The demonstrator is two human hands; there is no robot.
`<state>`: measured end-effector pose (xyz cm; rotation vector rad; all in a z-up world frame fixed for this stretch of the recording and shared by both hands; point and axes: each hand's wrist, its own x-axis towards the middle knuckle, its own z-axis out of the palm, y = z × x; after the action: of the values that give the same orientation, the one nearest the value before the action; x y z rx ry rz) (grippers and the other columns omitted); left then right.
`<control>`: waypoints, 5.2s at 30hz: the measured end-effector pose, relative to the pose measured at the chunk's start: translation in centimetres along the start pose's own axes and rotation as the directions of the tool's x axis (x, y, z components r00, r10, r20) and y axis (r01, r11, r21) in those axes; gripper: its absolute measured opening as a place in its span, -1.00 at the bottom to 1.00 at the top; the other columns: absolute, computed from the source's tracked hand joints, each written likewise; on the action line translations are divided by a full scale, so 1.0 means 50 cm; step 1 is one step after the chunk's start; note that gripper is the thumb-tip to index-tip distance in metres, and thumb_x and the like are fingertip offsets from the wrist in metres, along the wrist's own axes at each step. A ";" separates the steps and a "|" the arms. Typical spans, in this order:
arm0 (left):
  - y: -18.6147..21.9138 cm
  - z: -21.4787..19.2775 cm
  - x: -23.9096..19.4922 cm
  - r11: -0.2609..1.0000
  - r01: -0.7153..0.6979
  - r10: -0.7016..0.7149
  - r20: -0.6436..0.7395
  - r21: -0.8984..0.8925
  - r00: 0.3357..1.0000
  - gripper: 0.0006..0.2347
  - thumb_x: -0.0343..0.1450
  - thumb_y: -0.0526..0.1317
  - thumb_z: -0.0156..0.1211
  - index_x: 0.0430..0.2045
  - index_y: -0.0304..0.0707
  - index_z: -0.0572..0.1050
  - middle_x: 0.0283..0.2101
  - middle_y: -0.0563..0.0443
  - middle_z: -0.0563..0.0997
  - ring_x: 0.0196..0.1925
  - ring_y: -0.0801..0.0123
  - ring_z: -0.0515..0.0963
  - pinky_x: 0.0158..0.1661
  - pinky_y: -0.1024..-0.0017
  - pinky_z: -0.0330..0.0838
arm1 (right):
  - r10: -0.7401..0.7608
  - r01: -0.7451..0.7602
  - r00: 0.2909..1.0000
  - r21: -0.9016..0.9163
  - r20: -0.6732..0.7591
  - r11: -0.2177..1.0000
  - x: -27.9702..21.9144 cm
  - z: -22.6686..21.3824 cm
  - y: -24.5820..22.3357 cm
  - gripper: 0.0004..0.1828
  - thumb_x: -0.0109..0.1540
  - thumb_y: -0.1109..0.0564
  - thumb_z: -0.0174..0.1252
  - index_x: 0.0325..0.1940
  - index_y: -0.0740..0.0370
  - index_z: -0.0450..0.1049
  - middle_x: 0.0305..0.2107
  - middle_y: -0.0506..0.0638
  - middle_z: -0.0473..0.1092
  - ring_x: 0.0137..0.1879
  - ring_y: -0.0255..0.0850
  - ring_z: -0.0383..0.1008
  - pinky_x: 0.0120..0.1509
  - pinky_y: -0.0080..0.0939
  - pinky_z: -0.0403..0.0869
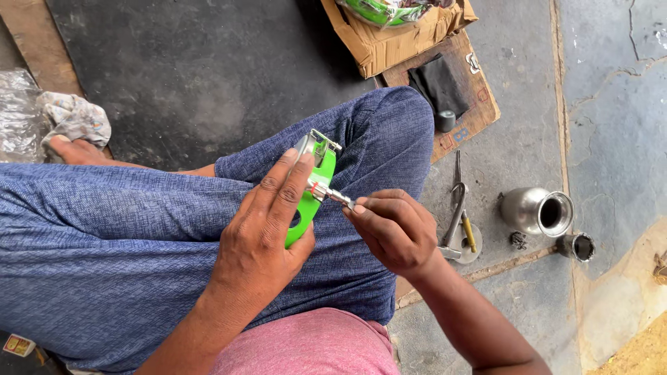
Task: The person unwraps a tambourine and uses pliers to attach a small metal component to the side of the instrument's frame while sitting on the floor.
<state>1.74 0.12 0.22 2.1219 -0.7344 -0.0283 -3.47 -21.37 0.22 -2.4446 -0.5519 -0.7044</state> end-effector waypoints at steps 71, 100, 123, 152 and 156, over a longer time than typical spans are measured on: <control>-0.008 0.006 0.010 0.994 0.112 -0.113 -0.106 -0.016 0.988 -0.25 0.24 -0.39 0.32 0.38 -0.46 0.10 0.31 -0.53 0.32 0.22 -0.31 0.53 0.08 0.13 0.55 | 0.408 -0.606 0.782 0.421 0.471 0.675 0.068 -0.017 0.021 -0.44 0.20 0.02 0.34 0.16 0.31 0.31 -0.25 0.00 0.46 -0.16 -0.30 0.55 -0.12 -0.30 0.57; -0.012 0.008 0.015 0.992 0.120 -0.125 -0.139 -0.044 0.982 -0.25 0.25 -0.40 0.30 0.41 -0.38 0.10 0.35 -0.44 0.35 0.25 -0.22 0.56 0.13 0.17 0.55 | 0.463 -0.959 0.198 0.268 0.864 -0.091 0.093 0.005 0.054 -0.59 0.44 -0.11 -0.04 -0.36 0.21 0.38 -0.71 -0.19 0.16 -0.65 -0.43 0.10 -0.62 -0.41 0.10; -0.006 -0.033 -0.024 0.824 -0.544 0.557 -0.054 0.157 0.829 -0.48 0.48 0.03 0.25 0.35 0.20 0.23 0.34 0.02 0.45 0.33 -0.05 0.49 0.20 -0.10 0.42 | 0.596 -0.338 0.484 0.765 0.641 -0.549 -0.093 0.004 0.002 -0.35 0.22 -0.19 0.15 0.24 0.30 0.37 0.04 0.13 0.51 0.15 -0.04 0.52 0.27 0.05 0.44; -0.014 -0.074 0.001 -0.077 -0.230 -0.494 -0.164 -0.970 0.854 -0.51 0.54 0.06 0.15 0.25 -0.29 0.33 0.09 -0.07 0.56 0.11 0.32 0.62 0.07 0.27 0.61 | 0.553 -0.550 0.826 0.370 0.107 0.749 0.046 -0.013 -0.020 -0.10 0.29 -0.33 0.18 0.54 0.24 0.18 0.45 0.19 0.24 0.57 -0.01 0.25 0.53 0.04 0.36; 0.011 -0.074 0.008 -0.057 -0.281 -0.398 -0.236 -0.958 0.886 -0.44 0.50 0.00 0.29 0.34 -0.25 0.26 0.14 -0.09 0.55 0.13 0.24 0.62 0.00 0.20 0.66 | 0.403 -0.282 0.898 0.473 -0.176 0.835 0.085 -0.073 -0.092 -0.06 0.33 -0.32 0.30 0.62 0.05 0.03 0.54 0.12 0.05 0.64 -0.03 0.07 0.59 0.09 0.25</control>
<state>2.80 2.34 3.03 0.5083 -0.0850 -0.0841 -3.81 -18.98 7.07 -1.9116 -0.1258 -0.6591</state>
